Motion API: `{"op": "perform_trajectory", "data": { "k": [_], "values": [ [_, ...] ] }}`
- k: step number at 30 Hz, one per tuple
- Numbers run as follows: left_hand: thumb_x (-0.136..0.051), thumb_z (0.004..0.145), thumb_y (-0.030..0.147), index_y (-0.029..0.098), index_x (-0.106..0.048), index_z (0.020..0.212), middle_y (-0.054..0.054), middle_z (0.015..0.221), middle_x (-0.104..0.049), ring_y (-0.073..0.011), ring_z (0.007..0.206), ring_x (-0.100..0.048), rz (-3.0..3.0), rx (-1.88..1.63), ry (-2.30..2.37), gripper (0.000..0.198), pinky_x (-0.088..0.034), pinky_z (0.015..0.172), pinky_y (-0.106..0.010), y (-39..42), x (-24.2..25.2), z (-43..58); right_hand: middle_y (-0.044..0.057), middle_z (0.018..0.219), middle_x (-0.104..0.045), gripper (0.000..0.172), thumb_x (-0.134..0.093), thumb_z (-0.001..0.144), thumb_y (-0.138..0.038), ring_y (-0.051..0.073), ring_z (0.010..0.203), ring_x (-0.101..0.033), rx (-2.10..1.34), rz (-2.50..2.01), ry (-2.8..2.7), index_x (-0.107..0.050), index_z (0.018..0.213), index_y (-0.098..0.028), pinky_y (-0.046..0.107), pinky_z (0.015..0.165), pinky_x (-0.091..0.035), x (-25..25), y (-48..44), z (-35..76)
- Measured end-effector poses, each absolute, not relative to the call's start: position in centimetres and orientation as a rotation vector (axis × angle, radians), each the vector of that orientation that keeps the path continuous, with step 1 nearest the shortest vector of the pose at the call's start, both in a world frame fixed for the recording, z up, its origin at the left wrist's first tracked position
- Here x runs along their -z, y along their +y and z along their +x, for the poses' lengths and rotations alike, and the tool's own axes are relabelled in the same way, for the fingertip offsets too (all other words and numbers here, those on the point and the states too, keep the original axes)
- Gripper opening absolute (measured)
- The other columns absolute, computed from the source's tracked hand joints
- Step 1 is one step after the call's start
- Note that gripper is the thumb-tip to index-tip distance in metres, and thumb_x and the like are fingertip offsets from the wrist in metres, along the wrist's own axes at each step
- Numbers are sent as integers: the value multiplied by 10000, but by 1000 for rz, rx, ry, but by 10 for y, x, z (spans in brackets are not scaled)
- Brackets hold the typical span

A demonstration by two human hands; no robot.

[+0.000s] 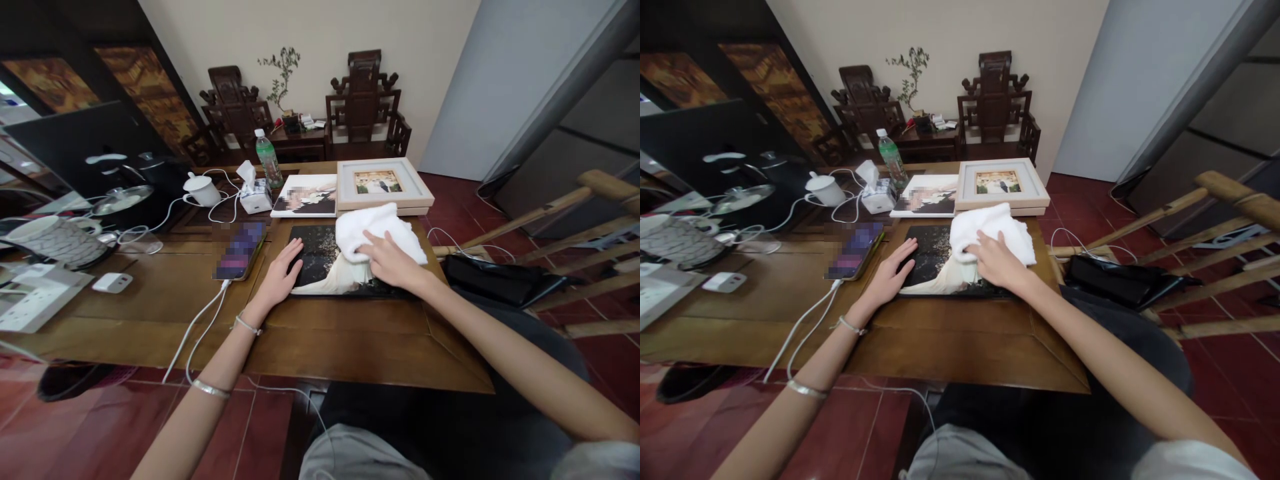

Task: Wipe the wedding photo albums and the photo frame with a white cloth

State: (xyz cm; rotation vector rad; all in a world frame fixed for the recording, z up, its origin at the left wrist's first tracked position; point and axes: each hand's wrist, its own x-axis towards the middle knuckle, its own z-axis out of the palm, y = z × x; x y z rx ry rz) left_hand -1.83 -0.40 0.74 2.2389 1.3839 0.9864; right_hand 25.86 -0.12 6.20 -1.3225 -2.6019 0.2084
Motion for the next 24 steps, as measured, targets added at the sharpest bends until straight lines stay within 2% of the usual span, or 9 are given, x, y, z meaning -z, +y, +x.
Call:
{"op": "perform_trajectory", "data": {
  "k": [4,9,13,17,20,24],
  "values": [
    [-399,927,340,140,-508,1304,-131,1427,-449,-226,1367,-348,2249,-997,1395,441,-250,1145,-444,-4,-6,-18,100,1444,-422,533,-369,673,33,345,1394,-201,-200,-1277,-2685,-654,1069,-181,701,1045,-169,-56,-69,257],
    [-398,930,342,128,-512,1298,-139,1422,-454,-230,1363,-355,2249,-1003,1390,441,-257,1144,-439,-4,-6,-17,54,1465,-387,522,-390,653,20,352,1403,-162,-345,-1202,-2772,-685,1008,-224,707,1049,-186,-64,-125,252],
    [-366,944,348,118,-481,1326,-141,1445,-422,-216,1380,-321,2268,-958,1389,461,-236,1152,-430,-3,-5,-18,105,1417,-458,553,-366,676,21,324,1377,-266,-406,-1194,-2781,-647,1107,-182,667,1043,-245,-75,-112,246],
    [-321,958,354,122,-400,1389,-136,1500,-329,-212,1407,-256,2274,-922,1384,496,-191,1165,-434,-1,-1,-20,160,1310,-556,555,-361,721,11,293,1358,-318,-392,-1270,-2729,-603,1193,-152,609,1055,-247,-80,-56,239],
    [-308,962,353,138,-369,1410,-125,1520,-286,-209,1412,-244,2290,-924,1359,501,-190,1164,-440,1,3,-22,116,1238,-618,567,-370,714,11,293,1292,-420,-378,-1320,-2669,-621,1185,-179,524,1031,-319,-83,-8,235],
    [-314,962,349,159,-385,1403,-114,1509,-318,-209,1407,-258,2308,-933,1342,486,-201,1161,-450,3,6,-23,96,1201,-646,550,-382,699,3,272,1113,-569,-329,-1347,-2580,-652,1151,-155,380,939,-411,-85,36,232]
  ]
}}
